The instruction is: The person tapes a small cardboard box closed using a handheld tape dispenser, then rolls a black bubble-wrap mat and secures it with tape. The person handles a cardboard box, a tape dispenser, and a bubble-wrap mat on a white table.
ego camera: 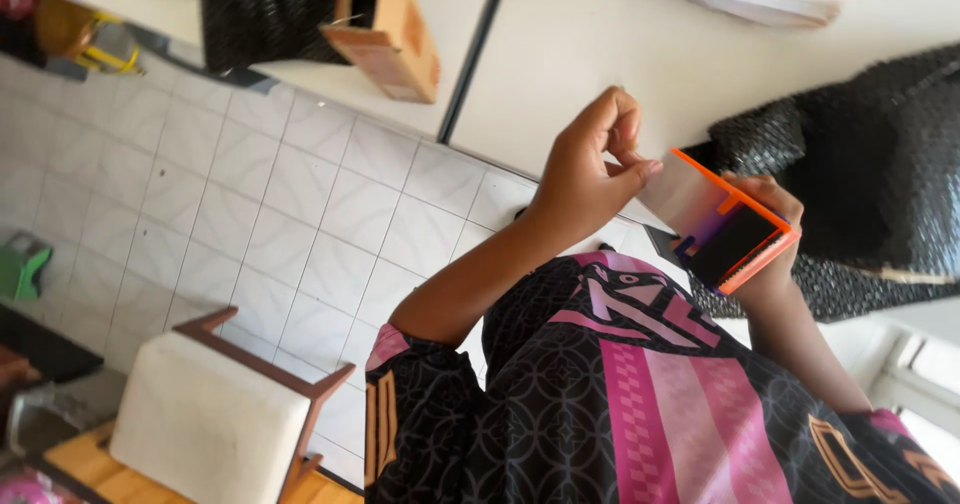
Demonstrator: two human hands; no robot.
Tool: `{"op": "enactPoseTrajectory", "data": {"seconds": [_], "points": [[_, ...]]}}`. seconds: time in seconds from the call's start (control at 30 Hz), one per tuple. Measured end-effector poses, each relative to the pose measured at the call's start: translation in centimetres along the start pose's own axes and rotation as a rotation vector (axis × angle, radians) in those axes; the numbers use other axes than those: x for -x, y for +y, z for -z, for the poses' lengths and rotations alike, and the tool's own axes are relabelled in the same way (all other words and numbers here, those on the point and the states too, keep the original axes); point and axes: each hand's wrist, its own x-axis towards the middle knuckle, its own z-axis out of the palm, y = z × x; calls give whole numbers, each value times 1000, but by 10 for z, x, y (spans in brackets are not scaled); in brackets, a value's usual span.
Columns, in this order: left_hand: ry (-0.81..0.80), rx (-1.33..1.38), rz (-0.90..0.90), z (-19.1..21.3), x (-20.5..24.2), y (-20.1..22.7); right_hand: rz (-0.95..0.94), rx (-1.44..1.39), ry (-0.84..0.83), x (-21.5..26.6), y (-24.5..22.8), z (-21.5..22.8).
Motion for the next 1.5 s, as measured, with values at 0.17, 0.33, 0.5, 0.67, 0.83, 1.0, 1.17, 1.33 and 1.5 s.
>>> {"op": "enactPoseTrajectory", "data": {"seconds": [0.17,0.33,0.5,0.67,0.83,1.0,1.17,1.33,1.5], "points": [[157,-104,23,5,34,-14,46,88,-98,14,8,-25],[295,-125,57,3,69,-12,26,92,-246,21,11,-39],[437,-107,116,-1,98,-13,270,-11,-274,1,10,-50],[460,-361,-46,12,100,21,250,-9,-315,-8,10,-69],[477,-365,-124,52,93,21,204,-89,-304,-31,4,-94],[515,-98,-301,106,80,-5,90,-502,-257,-52,5,-155],[524,-158,-303,145,94,27,-35,-246,-356,-52,7,-233],[443,-329,-317,202,103,53,190,-490,-174,-84,-58,-290],[336,-397,-281,232,87,49,274,-605,-24,-91,-49,-309]]}}
